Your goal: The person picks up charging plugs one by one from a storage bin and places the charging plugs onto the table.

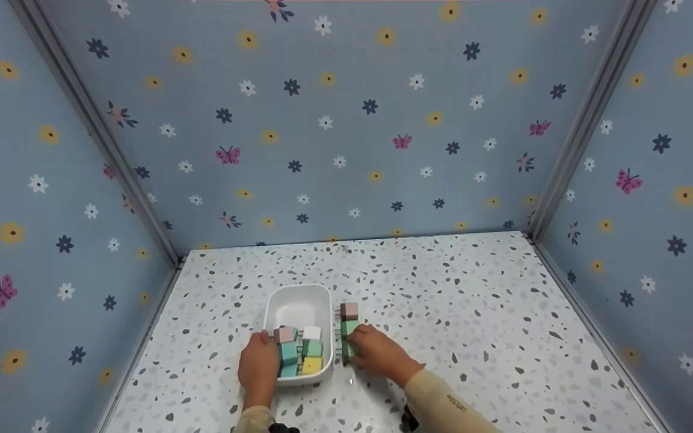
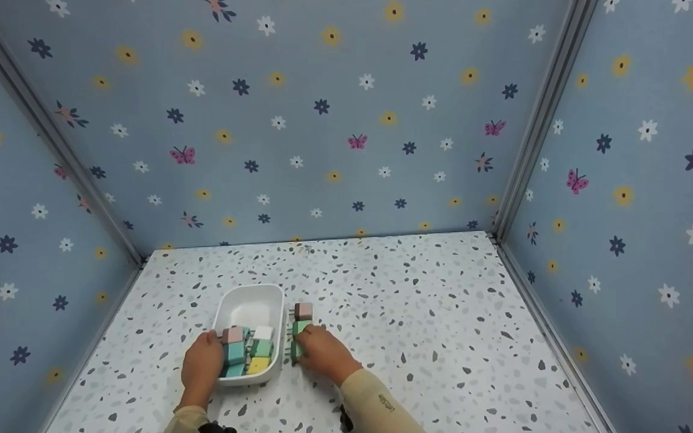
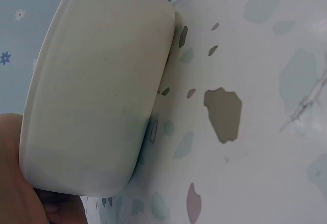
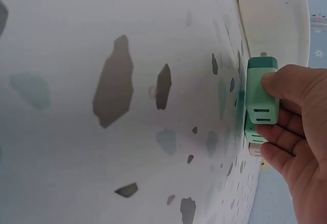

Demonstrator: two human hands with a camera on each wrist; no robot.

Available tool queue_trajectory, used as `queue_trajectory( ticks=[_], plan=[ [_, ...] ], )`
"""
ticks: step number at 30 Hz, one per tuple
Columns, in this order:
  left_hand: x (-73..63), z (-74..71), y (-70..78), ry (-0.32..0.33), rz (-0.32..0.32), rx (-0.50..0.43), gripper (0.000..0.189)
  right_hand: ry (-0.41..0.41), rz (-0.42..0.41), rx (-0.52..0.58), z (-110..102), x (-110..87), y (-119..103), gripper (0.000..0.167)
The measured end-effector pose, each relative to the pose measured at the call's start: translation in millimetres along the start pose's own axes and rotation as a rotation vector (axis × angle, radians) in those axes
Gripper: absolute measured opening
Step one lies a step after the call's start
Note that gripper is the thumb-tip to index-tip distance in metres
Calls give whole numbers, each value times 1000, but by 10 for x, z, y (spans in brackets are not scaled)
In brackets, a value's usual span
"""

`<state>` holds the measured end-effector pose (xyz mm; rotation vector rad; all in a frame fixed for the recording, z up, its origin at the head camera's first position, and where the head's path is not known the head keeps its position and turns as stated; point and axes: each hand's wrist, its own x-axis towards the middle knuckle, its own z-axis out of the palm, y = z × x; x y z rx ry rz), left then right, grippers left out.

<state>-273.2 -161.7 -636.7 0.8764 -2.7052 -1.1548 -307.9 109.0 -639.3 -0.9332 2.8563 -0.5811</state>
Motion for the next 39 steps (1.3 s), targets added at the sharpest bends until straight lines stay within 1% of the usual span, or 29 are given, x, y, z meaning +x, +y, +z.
queue_trajectory(
  ticks=[6, 17, 26, 31, 39],
  plan=[
    [7, 17, -3, 2, -9, -7, 54, -19, 32, 0, 34, 10, 3, 42],
    [34, 7, 7, -4, -1, -6, 55, 2, 30, 35, 50, 2, 26, 43],
    [35, 39, -34, 4, 10, -6, 56, -27, 66, 32, 46, -10, 17, 43],
    [35, 43, -30, 6, -3, -4, 57, -39, 85, 42, 38, -3, 11, 46],
    [43, 47, -33, 13, 4, -9, 56, -30, 72, 73, 32, -2, 29, 48]
  ],
)
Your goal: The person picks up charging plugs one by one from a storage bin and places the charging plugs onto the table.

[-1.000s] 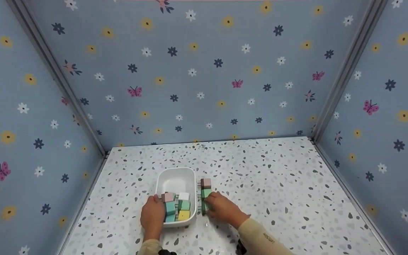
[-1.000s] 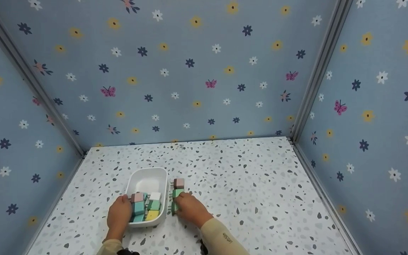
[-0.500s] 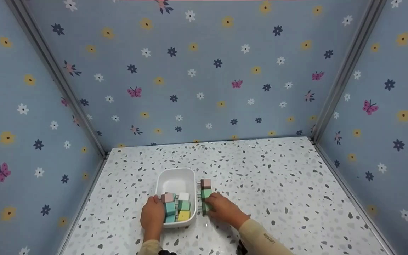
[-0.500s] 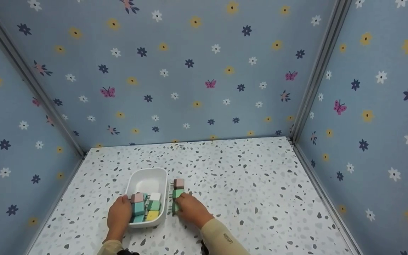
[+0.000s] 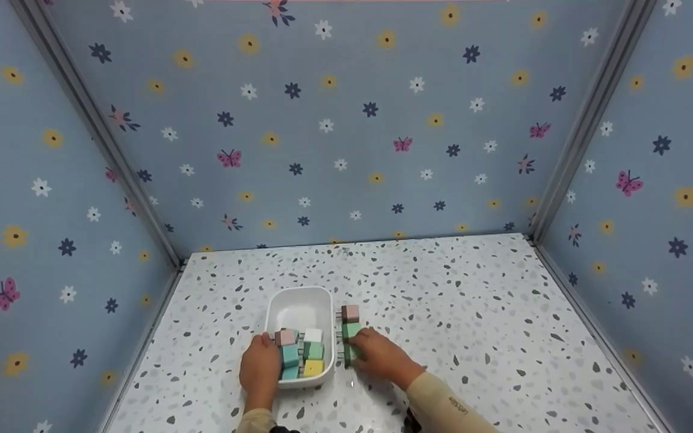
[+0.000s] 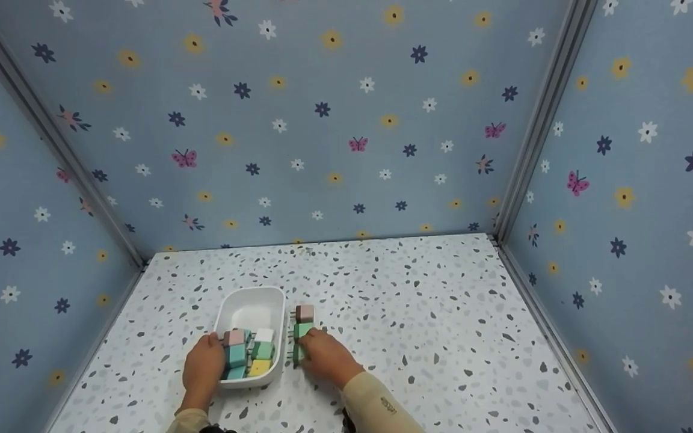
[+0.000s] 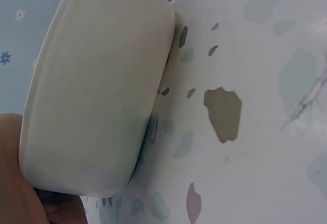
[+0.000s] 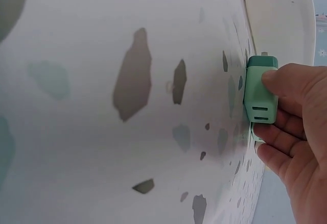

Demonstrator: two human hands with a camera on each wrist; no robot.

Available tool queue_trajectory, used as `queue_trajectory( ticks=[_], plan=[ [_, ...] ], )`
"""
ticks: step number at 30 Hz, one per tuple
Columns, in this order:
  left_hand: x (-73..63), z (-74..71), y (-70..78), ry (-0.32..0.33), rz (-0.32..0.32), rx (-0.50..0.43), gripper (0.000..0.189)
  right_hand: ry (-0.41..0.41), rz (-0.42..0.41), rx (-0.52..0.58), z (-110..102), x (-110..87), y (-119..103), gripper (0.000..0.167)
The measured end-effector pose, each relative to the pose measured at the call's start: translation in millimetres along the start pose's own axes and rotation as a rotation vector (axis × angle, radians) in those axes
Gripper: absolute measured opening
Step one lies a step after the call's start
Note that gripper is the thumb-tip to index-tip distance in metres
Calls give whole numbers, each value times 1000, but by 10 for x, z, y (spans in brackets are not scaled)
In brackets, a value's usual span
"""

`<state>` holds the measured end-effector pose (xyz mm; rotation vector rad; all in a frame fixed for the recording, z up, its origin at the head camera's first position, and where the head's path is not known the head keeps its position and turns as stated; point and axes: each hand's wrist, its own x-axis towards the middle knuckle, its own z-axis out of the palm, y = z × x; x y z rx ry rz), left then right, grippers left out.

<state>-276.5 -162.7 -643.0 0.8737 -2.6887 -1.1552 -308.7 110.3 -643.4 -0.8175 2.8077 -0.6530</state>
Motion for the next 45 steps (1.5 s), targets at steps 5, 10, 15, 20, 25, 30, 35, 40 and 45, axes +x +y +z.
queue_trajectory(
  ticks=[5, 10, 15, 20, 25, 30, 35, 40, 45],
  plan=[
    [8, 12, -9, 2, -11, -1, 58, -2, 7, 4, -11, 1, -5, 48],
    [5, 14, -9, -1, -22, -8, 57, 11, -7, -10, -40, 6, -37, 42],
    [-2, -5, -5, 10, 4, 4, 54, 28, -57, -61, -86, 24, -76, 40],
    [-13, -8, 6, 18, 9, 3, 53, 6, -53, -64, -146, 31, -135, 41],
    [-13, -13, 5, 13, 3, 0, 53, 11, -30, -42, -172, 50, -194, 42],
    [-15, -8, 9, 7, -3, -2, 53, 47, -57, -43, -193, 63, -253, 41],
    [-13, -10, 23, 7, -12, 0, 55, 93, -103, -68, -222, 62, -320, 41],
    [-18, -19, 30, 8, -17, -2, 55, 97, -105, -67, -226, 79, -366, 41],
    [-5, -35, 21, 7, 8, 10, 54, 103, -129, -70, -239, 102, -429, 40]
  ],
)
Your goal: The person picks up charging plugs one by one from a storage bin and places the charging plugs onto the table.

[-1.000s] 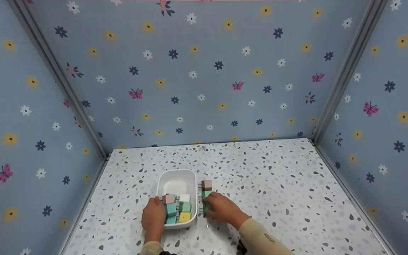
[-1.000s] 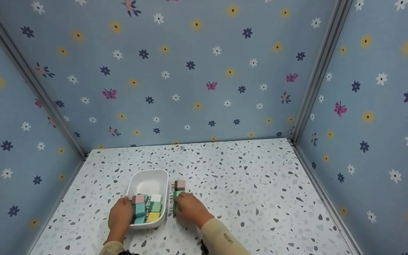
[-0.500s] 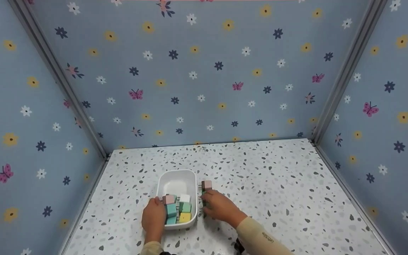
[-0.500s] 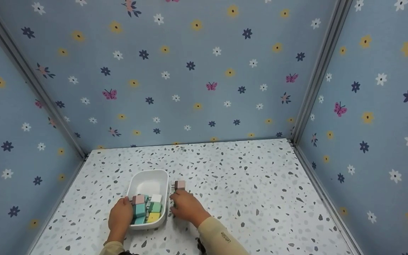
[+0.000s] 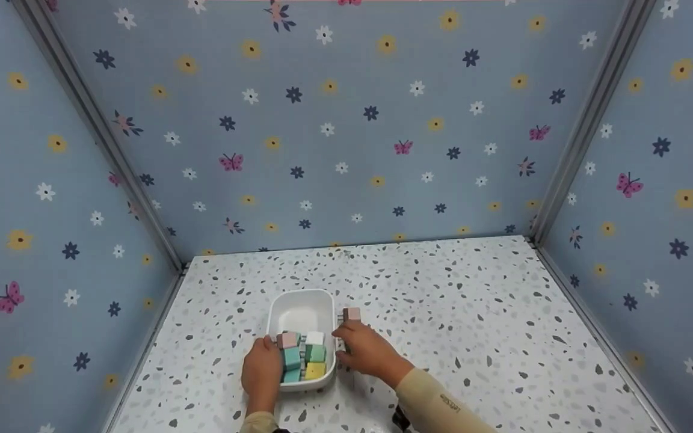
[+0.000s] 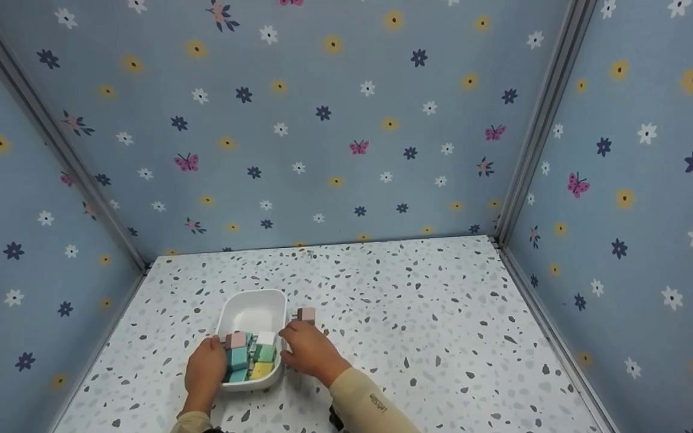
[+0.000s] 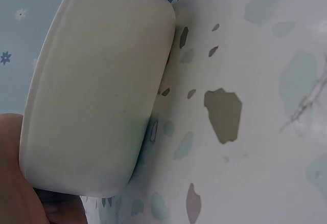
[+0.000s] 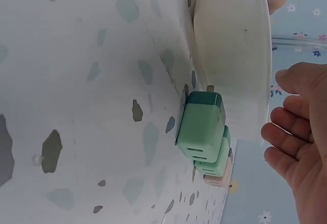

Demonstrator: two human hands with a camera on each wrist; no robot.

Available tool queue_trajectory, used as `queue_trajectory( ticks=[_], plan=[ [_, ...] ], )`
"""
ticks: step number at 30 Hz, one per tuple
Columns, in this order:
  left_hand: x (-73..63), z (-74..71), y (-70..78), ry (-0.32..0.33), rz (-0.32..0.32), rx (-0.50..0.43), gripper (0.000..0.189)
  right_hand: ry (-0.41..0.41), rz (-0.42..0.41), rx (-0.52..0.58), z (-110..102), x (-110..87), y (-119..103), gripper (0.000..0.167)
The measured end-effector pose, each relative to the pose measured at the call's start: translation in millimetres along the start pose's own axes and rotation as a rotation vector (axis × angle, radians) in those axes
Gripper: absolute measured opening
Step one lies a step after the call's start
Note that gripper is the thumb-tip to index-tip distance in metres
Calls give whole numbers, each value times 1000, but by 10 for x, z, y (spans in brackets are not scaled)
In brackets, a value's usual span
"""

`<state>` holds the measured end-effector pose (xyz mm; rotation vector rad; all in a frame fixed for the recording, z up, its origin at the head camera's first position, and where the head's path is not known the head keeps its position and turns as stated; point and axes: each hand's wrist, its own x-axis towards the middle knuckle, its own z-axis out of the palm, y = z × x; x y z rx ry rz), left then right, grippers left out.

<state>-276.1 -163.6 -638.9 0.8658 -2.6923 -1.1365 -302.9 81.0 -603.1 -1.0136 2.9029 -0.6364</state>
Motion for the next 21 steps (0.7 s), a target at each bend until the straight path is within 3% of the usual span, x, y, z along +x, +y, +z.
queue_trajectory(
  ticks=[10, 21],
  plan=[
    [-2, -9, 0, -17, 1, -2, 54, -1, -40, -18, -8, 58, -153, 39],
    [20, 7, -23, -24, 4, -5, 55, -16, -147, -47, 79, 98, -325, 37]
  ],
)
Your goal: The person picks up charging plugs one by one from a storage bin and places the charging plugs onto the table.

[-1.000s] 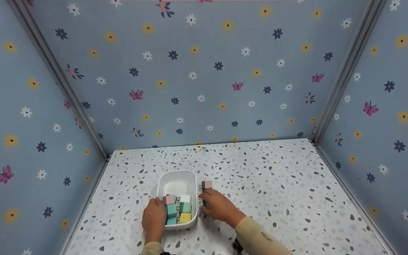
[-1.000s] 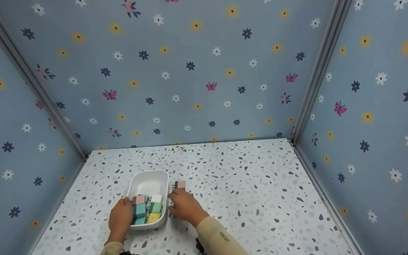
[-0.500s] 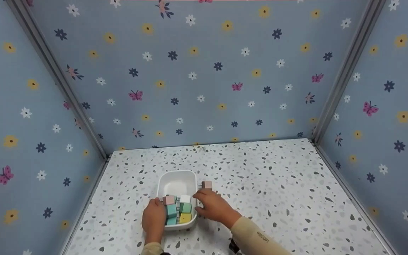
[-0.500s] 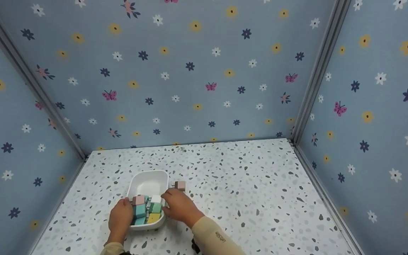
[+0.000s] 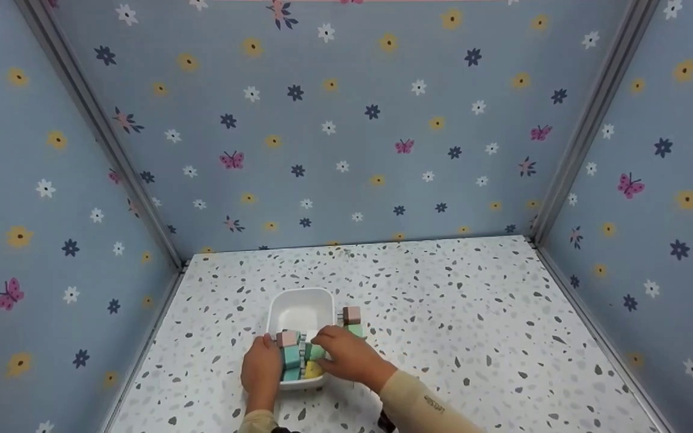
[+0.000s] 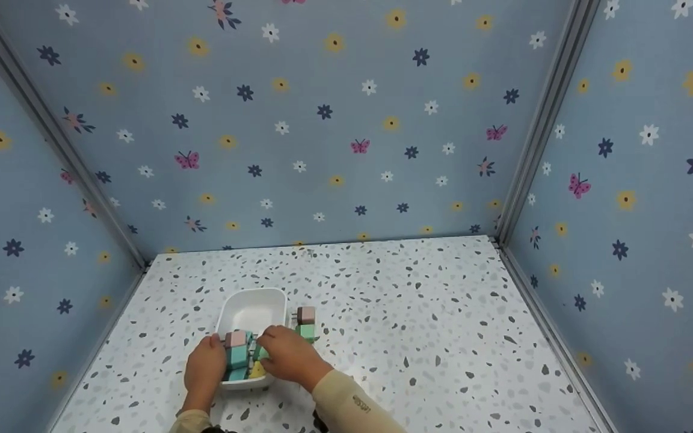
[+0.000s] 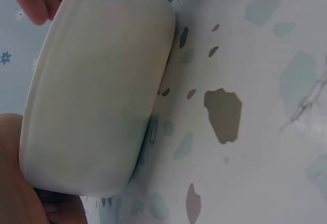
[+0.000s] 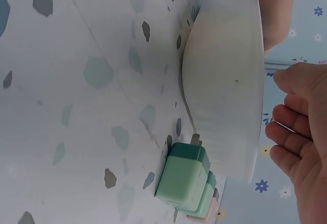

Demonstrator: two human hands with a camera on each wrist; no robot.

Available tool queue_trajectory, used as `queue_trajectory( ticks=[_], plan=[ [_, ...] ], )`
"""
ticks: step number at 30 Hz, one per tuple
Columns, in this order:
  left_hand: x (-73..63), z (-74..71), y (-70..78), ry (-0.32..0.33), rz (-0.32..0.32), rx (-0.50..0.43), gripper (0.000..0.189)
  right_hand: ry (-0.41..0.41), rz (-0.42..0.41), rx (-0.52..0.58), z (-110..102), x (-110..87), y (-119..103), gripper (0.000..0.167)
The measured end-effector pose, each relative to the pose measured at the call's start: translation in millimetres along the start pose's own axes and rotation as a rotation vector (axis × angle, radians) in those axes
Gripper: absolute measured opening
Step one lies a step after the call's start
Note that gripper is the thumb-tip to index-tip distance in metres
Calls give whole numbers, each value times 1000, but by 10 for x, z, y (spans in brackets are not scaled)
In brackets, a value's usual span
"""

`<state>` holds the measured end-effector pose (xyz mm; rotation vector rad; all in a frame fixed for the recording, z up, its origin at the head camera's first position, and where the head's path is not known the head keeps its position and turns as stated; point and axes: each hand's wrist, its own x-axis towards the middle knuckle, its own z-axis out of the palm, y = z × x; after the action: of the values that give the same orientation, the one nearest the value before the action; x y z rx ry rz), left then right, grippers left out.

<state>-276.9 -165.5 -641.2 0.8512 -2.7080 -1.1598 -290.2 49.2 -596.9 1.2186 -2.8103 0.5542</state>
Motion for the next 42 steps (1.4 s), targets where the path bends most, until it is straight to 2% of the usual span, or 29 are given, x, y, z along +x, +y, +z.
queue_trajectory(
  ticks=[8, 13, 18, 29, 34, 42],
  plan=[
    [-17, -14, -4, 8, 24, -14, 53, -59, -10, 1, 40, 57, -55, 38],
    [-15, -19, -28, -1, 27, -15, 54, -111, 17, 28, 66, 70, -45, 39],
    [-7, -20, -15, -5, 26, -11, 55, -123, 28, 57, 43, 80, -47, 38],
    [-6, -13, -1, -3, 5, -8, 56, -155, 44, -20, 2, 152, -99, 37],
    [1, -11, -12, -8, 11, -16, 56, -161, 24, -70, -3, 180, -119, 31],
    [0, -17, -21, -15, 21, -8, 56, -209, 28, -38, -30, 213, -168, 25]
  ],
)
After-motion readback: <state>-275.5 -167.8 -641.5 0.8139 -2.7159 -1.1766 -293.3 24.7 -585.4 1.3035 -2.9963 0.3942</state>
